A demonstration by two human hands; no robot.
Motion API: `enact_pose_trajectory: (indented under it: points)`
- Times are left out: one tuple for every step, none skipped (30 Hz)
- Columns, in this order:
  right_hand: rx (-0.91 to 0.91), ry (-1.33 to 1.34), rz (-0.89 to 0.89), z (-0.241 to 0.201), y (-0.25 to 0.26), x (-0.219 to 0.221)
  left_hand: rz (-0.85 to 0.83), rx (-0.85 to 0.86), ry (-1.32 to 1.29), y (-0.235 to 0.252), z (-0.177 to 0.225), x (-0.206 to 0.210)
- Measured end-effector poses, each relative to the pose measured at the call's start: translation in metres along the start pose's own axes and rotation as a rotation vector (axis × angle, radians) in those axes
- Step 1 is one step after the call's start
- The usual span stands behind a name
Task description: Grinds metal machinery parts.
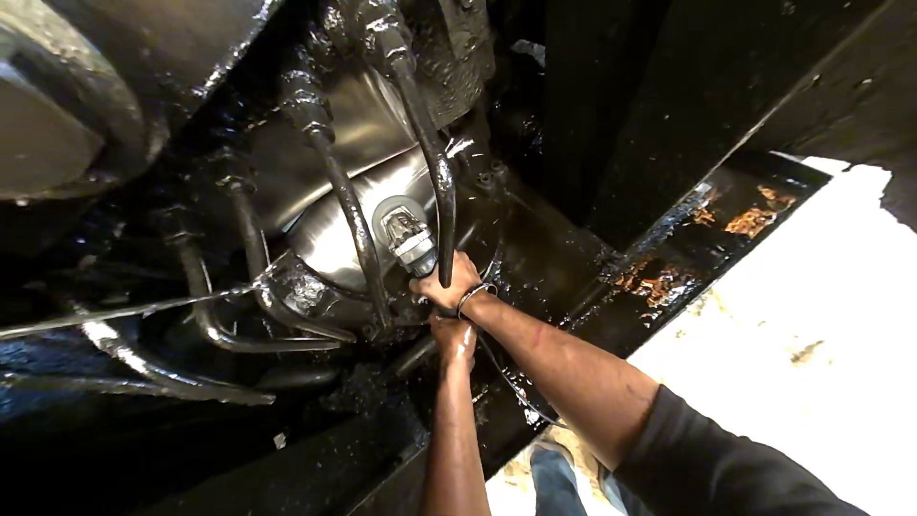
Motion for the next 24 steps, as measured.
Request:
enact_pose_trajectory:
  points:
    - [0.006,0.004,-0.001,-0.001,-0.001,0.000,0.001,0.009,-0.001,0.000,0.000,-0.001]
    - [0.011,0.007,0.001,-0.002,-0.002,0.000,0.004,0.016,0.001,0.001,0.000,-0.002]
    - [0.016,0.010,0.002,-0.002,-0.003,0.000,0.001,0.019,0.010,0.001,0.000,-0.003]
    - [0.019,0.012,0.003,-0.002,-0.003,0.000,-0.004,0.020,0.018,0.001,0.001,-0.003]
    - [0.021,0.012,0.006,-0.002,-0.003,0.000,-0.008,0.023,0.018,0.001,0.001,-0.003]
    - [0.021,0.012,0.007,-0.002,-0.002,0.000,-0.010,0.029,0.013,0.001,0.001,-0.002]
    - [0.021,0.012,0.007,-0.002,-0.003,0.000,-0.008,0.038,0.001,0.001,0.001,-0.002]
    - [0.021,0.013,0.009,-0.002,-0.003,0.001,-0.007,0.046,-0.008,0.001,0.000,-0.002]
    - [0.019,0.012,0.011,-0.001,-0.002,0.001,-0.009,0.046,-0.005,0.001,0.000,-0.002]
    - [0.015,0.013,0.012,-0.001,-0.002,0.001,-0.016,0.039,-0.001,0.001,0.000,-0.003]
    - [0.013,0.018,0.016,-0.001,-0.002,0.001,-0.015,0.032,0.001,0.001,0.001,-0.003]
    - [0.012,0.025,0.020,-0.001,-0.003,0.001,-0.014,0.021,0.005,0.000,0.002,-0.003]
    - [0.013,0.035,0.024,-0.001,-0.007,0.001,-0.008,0.014,0.010,0.000,0.002,-0.003]
    - [0.009,0.061,0.025,-0.001,-0.014,-0.002,-0.011,0.005,0.015,0.000,0.001,-0.003]
    - [0.000,0.111,0.020,-0.001,-0.025,-0.005,-0.010,0.003,0.013,0.000,0.000,-0.003]
    - [0.004,0.110,0.016,-0.001,-0.026,-0.005,-0.004,0.006,0.011,0.000,-0.001,-0.003]
    - [0.019,0.055,0.011,0.000,-0.015,-0.002,-0.005,0.009,0.014,0.000,-0.003,-0.002]
    - [0.019,0.026,0.010,0.001,-0.007,0.001,-0.005,0.015,0.013,0.000,-0.004,-0.002]
    - [0.014,0.019,0.010,0.001,-0.004,0.003,-0.004,0.024,0.009,0.001,-0.005,-0.002]
    - [0.010,0.018,0.008,0.001,-0.003,0.003,-0.001,0.035,0.003,0.001,-0.006,-0.002]
    - [0.008,0.020,0.008,0.001,-0.003,0.004,-0.002,0.040,0.000,0.000,-0.006,-0.003]
    - [0.010,0.024,0.008,0.001,-0.003,0.005,0.001,0.041,0.002,0.000,-0.005,-0.003]
    - [0.015,0.025,0.007,0.000,-0.003,0.005,0.000,0.033,0.003,0.000,-0.004,-0.004]
    - [0.020,0.023,0.005,-0.001,-0.004,0.004,0.001,0.021,0.003,0.000,-0.003,-0.004]
Point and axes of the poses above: each hand's wrist, its own y-axis towards the middle knuckle, its own x-axis out of the palm, z = x × y, the point moved 2 cm from there along y, towards the middle knuckle, and after that the axes turned 9 degrees about x, right-handed, at the moved point
